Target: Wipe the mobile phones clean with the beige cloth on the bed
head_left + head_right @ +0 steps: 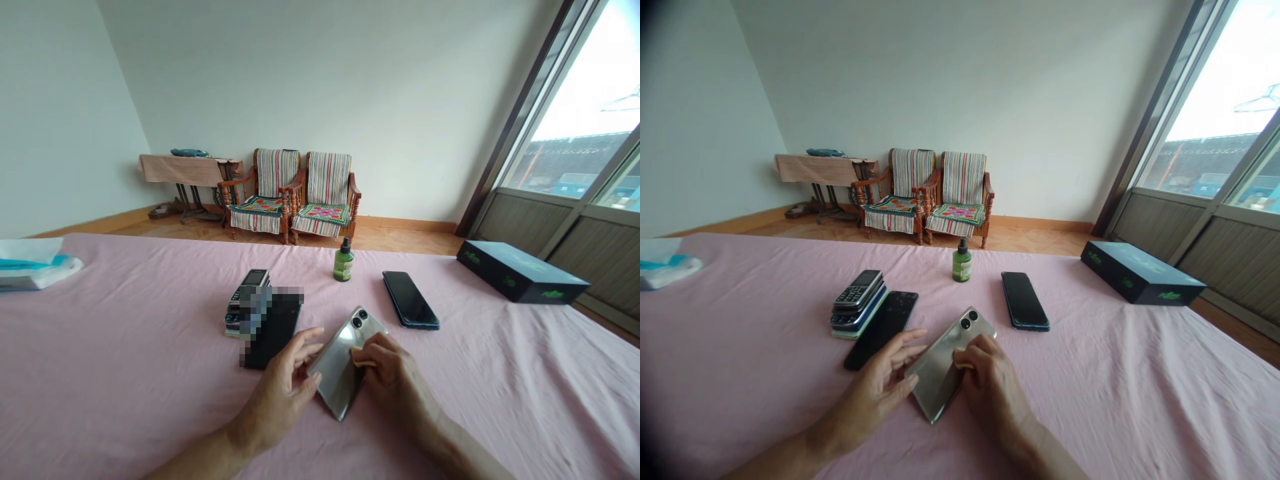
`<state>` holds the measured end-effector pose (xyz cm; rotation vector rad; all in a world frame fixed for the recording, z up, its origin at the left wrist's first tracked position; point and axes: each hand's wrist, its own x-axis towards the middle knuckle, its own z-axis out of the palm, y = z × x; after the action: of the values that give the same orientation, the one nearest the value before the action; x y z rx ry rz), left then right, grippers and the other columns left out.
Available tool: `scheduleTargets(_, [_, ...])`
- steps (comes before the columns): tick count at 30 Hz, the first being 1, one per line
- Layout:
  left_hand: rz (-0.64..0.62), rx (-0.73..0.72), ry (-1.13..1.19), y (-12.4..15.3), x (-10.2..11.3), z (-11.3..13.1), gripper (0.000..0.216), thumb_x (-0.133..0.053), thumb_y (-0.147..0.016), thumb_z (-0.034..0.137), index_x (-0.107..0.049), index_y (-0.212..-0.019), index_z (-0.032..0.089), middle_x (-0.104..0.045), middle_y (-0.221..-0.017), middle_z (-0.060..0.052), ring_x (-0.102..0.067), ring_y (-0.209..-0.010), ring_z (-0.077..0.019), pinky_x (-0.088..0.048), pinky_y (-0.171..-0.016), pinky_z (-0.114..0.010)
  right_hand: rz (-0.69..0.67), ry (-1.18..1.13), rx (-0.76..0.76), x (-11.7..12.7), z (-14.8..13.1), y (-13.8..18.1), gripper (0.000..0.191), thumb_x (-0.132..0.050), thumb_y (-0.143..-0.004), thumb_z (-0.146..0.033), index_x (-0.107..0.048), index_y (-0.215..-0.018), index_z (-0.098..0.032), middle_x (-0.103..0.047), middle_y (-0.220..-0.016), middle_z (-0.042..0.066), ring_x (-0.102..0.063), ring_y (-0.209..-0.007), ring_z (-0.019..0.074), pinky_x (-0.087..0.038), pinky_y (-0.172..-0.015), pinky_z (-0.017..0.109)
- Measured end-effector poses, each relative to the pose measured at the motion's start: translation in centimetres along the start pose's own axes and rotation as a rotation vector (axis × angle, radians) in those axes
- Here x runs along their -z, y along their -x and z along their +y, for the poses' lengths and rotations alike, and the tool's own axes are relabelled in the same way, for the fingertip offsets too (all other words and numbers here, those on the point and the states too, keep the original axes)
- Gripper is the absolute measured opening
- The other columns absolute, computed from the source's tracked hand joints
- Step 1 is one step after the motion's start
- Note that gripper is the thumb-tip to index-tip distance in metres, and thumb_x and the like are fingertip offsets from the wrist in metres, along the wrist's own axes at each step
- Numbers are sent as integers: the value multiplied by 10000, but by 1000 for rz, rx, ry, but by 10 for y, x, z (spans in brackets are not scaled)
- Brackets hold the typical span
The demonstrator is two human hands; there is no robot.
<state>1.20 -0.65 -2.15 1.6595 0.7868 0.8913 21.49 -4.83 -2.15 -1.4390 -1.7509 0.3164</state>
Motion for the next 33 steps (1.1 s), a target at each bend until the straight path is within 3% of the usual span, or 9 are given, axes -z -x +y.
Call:
scheduleTargets(4, [-18, -3, 34, -1, 0, 2, 526, -548, -809, 108, -409, -1305, 212, -579, -1251, -112, -532, -1187, -244, -424, -987, -398, -110, -126, 118, -11, -8, 2, 435, -423, -650, 54, -709, -834, -216, -598, -841, 23, -570, -754, 132, -449, -646, 211])
scheduleTargets(10, [-13, 2, 8, 0, 0, 4, 528, -548, -797, 105, -414, -1300, 196, -578, -1254, -118, -516, -1203, -244, -393, -1012, -410, 24, -38, 27, -9, 1, -2, 409, -424, -657, 50, -699, -822, -204, -581, -791, 26, -561, -748, 151, -448, -649, 239])
scheduleTargets(15, [-28, 14, 35, -1, 0, 5, 525, -559, -799, 130, -410, -1297, 199, -582, -1244, -118, -539, -1177, -243, -429, -977, -393, -118, -119, 131, -8, -6, -2, 489, -418, -652, 74, -711, -907, -223, -605, -882, 35, -577, -773, 136, -450, -637, 212])
scheduleTargets(20, [-5, -2, 11, -1, 0, 6, 526, -549, -788, 115, -417, -1290, 200, -567, -1277, -108, -509, -1213, -238, -386, -1020, -398, 22, -47, 7, -6, 2, -4, 397, -412, -630, 52, -690, -769, -194, -575, -758, 17, -558, -735, 146, -437, -645, 238])
scheduleTargets(22, [-3, 5, 7, -1, 0, 6, 527, -551, -785, 116, -421, -1289, 200, -573, -1267, -107, -515, -1207, -239, -395, -1012, -392, -2, -81, 20, -7, 4, -4, 398, -410, -612, 53, -689, -751, -196, -568, -751, 13, -554, -714, 139, -433, -626, 229])
scheduleTargets(25, [-21, 26, 31, -1, 0, 6, 532, -560, -791, 134, -408, -1297, 195, -590, -1237, -117, -546, -1171, -242, -427, -980, -390, -93, -150, 98, -7, 1, -4, 483, -404, -640, 63, -712, -881, -221, -595, -858, 30, -569, -747, 134, -441, -630, 218])
scheduleTargets(27, [-29, 25, 37, -1, 0, 6, 535, -561, -795, 136, -402, -1303, 196, -585, -1243, -121, -547, -1169, -242, -429, -978, -393, -79, -146, 99, -6, -1, -5, 503, -400, -663, 64, -709, -932, -228, -601, -890, 37, -574, -777, 139, -444, -649, 222])
scheduleTargets(33, [-21, 13, 3, 1, 1, 5, 529, -528, -793, 109, -405, -1299, 203, -565, -1271, -104, -507, -1216, -226, -391, -1017, -385, 16, -44, -60, -2, 5, -7, 342, -417, -605, 60, -659, -680, -170, -574, -732, 18, -561, -705, 146, -409, -616, 232])
